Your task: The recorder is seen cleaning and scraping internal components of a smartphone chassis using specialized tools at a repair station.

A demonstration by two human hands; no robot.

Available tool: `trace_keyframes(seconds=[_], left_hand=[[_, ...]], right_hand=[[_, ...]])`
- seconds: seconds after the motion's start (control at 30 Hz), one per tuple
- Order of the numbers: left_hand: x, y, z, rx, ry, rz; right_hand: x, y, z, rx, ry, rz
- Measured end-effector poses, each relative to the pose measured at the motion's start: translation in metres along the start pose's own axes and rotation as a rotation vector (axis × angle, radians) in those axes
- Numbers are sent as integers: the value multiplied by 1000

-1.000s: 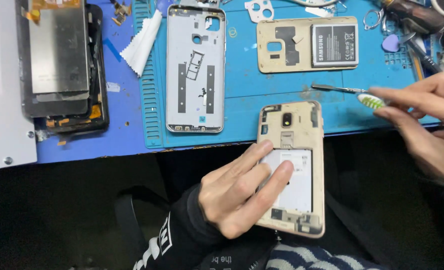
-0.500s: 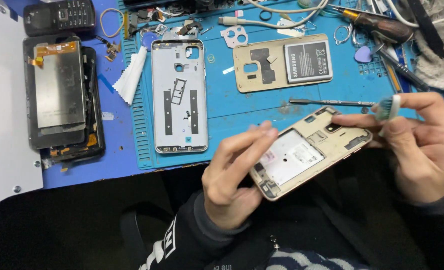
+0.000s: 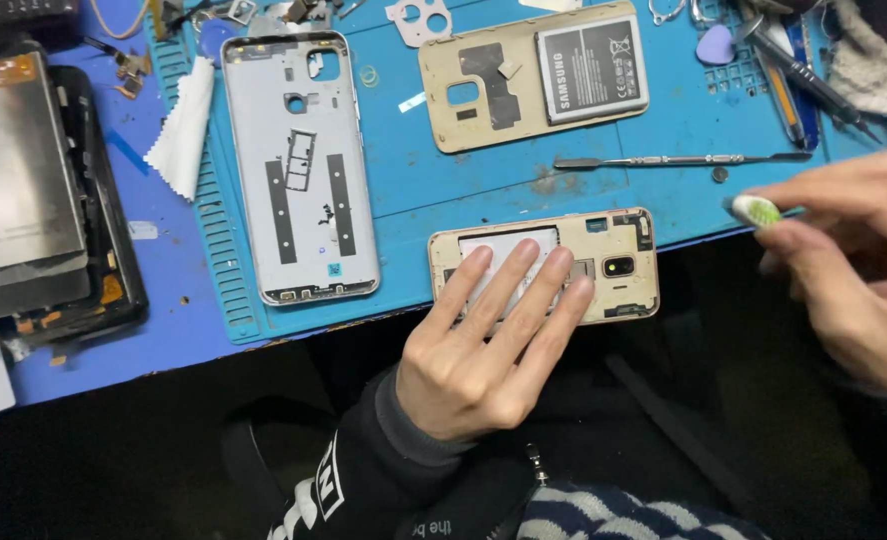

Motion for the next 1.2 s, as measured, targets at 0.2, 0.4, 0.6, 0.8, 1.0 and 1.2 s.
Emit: trace_keyframes(seconds=[0.2,0.4,0.6,0.8,1.0,1.2], left_hand=[[4,-4,-8,4,14,-11],[10,-5,-14,1,31,-5],[7,-6,-8,-13,15,-19],[10,-6,-13,13,34,-2],[6,-5,-8,23,6,11],[3,-4,-1,12,-10,12]], right_hand=[[-28,-15,4,178,-141,203],[-45,-21,6,247,-255,435],[-68,-65,-13,260,-262,761],[-73,1,3,197,-360,762],[-75,16,8,244,-446,675],[-73,-54,-16,168,-285,742]])
Point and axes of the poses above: each hand's wrist, its own x-axis away from the middle knuckle, its own z-axis out of the back of the hand, y = z × x, the point moved 1 cm from there along -x, towards the middle knuckle, and after that the axes turned 5 degrees about -y, right-handed, at the moved point
